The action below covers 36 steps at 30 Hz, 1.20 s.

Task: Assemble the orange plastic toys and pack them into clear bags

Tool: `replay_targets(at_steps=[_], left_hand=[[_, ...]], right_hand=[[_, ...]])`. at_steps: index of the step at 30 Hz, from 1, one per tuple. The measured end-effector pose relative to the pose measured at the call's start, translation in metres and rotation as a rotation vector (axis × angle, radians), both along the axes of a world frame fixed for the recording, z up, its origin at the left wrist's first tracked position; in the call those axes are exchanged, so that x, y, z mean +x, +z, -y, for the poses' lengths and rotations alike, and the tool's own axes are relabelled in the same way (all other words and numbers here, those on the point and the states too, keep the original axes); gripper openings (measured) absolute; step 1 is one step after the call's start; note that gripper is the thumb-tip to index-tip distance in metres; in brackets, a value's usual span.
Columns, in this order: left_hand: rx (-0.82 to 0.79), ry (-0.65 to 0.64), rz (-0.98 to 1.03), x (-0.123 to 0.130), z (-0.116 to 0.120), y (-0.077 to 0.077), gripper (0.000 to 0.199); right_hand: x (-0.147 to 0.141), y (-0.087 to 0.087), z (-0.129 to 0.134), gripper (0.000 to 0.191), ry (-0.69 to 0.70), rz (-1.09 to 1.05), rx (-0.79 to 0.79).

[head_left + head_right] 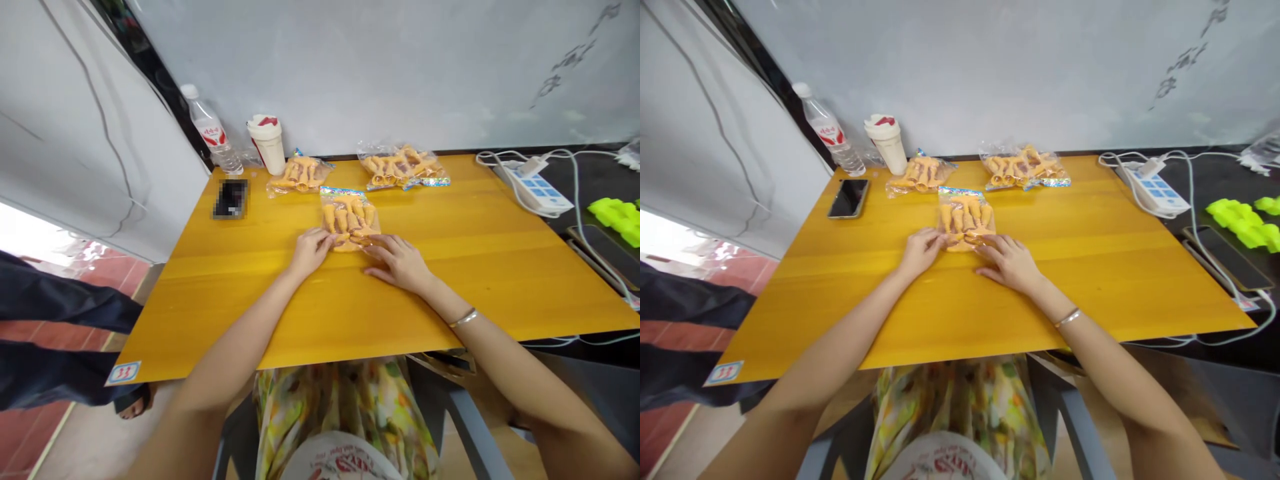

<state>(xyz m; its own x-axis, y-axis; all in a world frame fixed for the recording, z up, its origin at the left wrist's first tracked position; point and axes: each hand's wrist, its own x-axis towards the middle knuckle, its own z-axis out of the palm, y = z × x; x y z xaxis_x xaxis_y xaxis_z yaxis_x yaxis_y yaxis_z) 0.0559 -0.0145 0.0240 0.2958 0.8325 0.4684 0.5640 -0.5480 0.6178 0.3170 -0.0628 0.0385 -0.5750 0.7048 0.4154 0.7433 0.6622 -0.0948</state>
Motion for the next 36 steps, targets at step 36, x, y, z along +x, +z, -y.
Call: replay_targets(at_steps=[36], left_hand=[[-0.304,0.336,1.324,0.059,-0.086,0.055,0.048]], right_hand=[[0.012,-0.005,-0.070,0.022,-0.285,-1.579,-1.118]])
